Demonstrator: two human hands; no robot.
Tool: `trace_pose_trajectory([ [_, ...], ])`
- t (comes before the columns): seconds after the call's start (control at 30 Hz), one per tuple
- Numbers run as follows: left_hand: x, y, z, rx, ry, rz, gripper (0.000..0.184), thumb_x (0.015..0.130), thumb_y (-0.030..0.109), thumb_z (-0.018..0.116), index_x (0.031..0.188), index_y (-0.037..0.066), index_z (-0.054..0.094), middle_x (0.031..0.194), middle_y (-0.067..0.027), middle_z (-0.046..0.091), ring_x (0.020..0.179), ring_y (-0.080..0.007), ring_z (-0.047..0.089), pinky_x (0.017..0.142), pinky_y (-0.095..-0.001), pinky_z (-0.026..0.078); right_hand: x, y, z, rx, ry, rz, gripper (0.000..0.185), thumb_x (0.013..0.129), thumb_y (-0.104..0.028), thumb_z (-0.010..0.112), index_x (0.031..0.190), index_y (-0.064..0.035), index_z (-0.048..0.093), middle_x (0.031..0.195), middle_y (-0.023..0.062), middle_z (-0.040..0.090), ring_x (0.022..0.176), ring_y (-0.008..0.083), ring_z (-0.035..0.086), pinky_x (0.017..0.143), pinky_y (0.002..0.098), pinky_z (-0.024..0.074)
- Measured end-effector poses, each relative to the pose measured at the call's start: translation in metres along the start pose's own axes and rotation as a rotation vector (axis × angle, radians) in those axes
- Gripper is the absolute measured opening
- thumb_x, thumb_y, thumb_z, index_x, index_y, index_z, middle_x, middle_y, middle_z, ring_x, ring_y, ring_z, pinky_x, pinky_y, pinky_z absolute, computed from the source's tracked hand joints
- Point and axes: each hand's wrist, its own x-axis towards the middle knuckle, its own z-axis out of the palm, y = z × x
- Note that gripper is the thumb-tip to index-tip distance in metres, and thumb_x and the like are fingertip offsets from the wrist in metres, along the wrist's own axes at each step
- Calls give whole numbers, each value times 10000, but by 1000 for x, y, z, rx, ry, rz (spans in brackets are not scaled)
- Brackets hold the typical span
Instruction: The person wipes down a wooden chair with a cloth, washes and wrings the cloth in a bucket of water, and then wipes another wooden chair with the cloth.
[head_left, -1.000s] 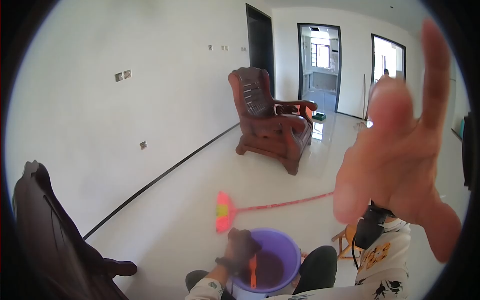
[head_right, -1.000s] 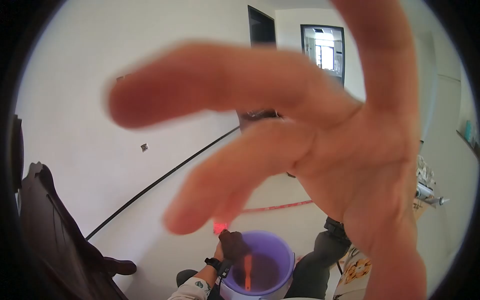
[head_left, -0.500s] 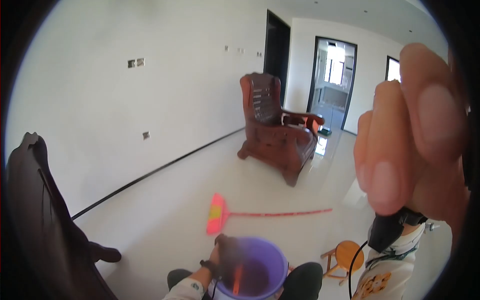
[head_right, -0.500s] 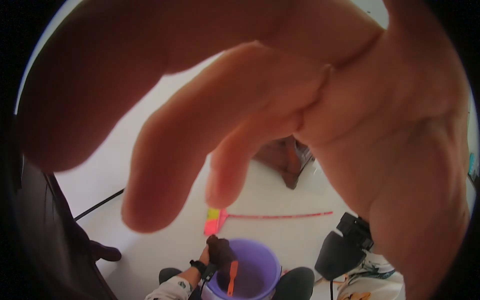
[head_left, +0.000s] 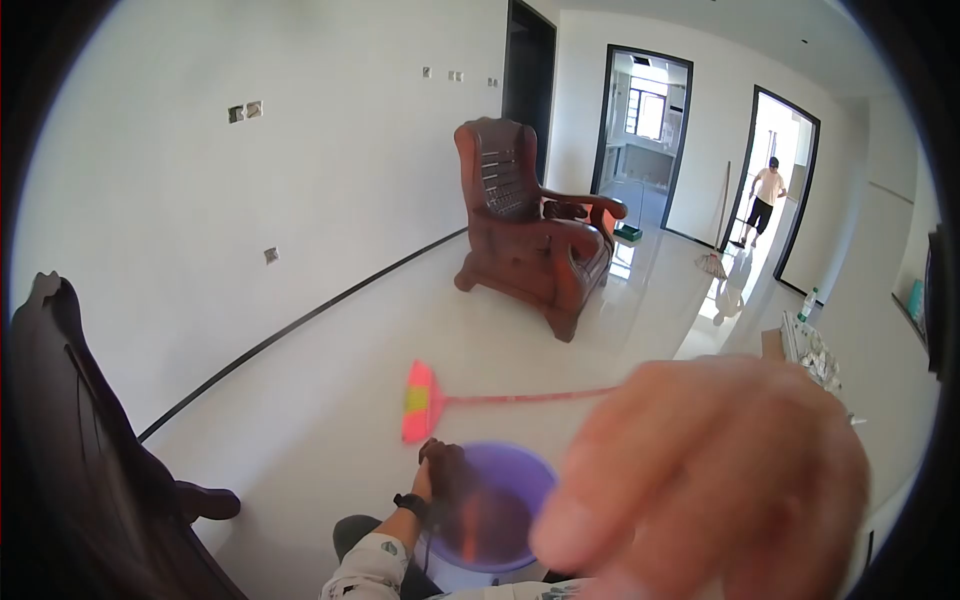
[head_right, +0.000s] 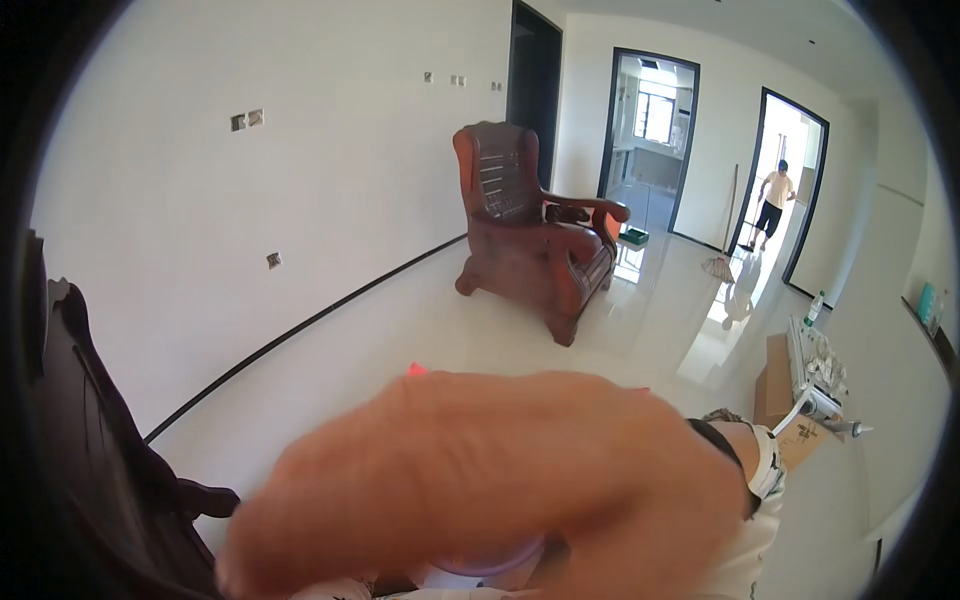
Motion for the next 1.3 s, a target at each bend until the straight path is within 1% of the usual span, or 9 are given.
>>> trace_pose_trajectory([
  [0.27, 5, -9, -18, -209, 72, -111, 491, 925, 479, 460, 1145, 50, 553, 1128, -74, 558, 1098, -210, 494, 954, -310, 391, -18, -69, 12, -422, -66, 109, 109, 759, 24, 704, 751, -9, 600, 920, 46, 624, 859, 187, 631, 723, 247, 501],
  [0.33, -1, -7, -4, -301, -3, -95, 455, 937, 462, 427, 1100, 58, 556, 1058, -84, 562, 1034, -231, 514, 908, -342, 413, -12, -77, 19, -496, 10, 324, 127, 735, 37, 721, 731, -14, 604, 879, 39, 622, 823, 178, 633, 680, 233, 499],
  [0.43, -13, 17, 40, -693, -739, -177, 419, 970, 426, 334, 1044, 72, 544, 972, -101, 542, 927, -257, 536, 833, -399, 442, 33, -110, 56, -896, 184, 804, 144, 706, 36, 746, 698, -20, 614, 819, 47, 614, 749, 172, 633, 621, 209, 493],
  [0.47, 0, -3, 5, -490, -386, -87, 426, 976, 421, 316, 1111, 80, 533, 1044, -99, 548, 992, -257, 531, 888, -400, 433, 45, -118, 68, -1023, 253, 960, 150, 696, 36, 754, 687, -22, 617, 799, 50, 612, 725, 170, 633, 601, 201, 492],
  [0.5, 15, -24, -30, -234, -36, -73, 443, 982, 415, 299, 1177, 87, 523, 1117, -98, 553, 1056, -257, 527, 943, -401, 424, 31, -121, 66, -958, 286, 905, 161, 681, 33, 767, 698, -19, 615, 779, 49, 607, 699, 163, 628, 587, 198, 487],
  [0.67, 8, -28, -30, -202, 37, -74, 398, 957, 410, 382, 1097, 83, 560, 1031, -113, 605, 959, -249, 588, 891, -364, 477, -62, -99, 18, -243, 138, 55, 287, 641, -2, 796, 836, 6, 586, 774, 46, 587, 660, 132, 589, 612, 219, 462],
  [0.93, -13, -10, 15, 439, -211, 279, 336, 960, 371, 401, 1041, 93, 572, 994, -56, 598, 951, -198, 570, 885, -333, 468, -55, -81, 24, -239, 5, -175, 297, 679, -73, 742, 911, -28, 561, 864, 33, 564, 760, 136, 556, 677, 245, 437],
  [1.07, -48, 24, 67, -472, -188, -12, 320, 913, 421, 457, 808, 126, 520, 684, -86, 501, 618, -304, 534, 646, -436, 419, -43, -64, 21, -241, -5, -266, 307, 698, -109, 715, 948, -45, 549, 909, 26, 553, 810, 139, 539, 710, 258, 424],
  [1.3, -97, 90, 153, -245, 100, -132, 339, 939, 396, 409, 766, 118, 493, 648, -83, 470, 590, -326, 534, 639, -400, 428, -25, -49, 23, -385, -73, -313, 330, 731, -172, 668, 1014, -74, 528, 987, 15, 532, 898, 143, 510, 768, 281, 402],
])
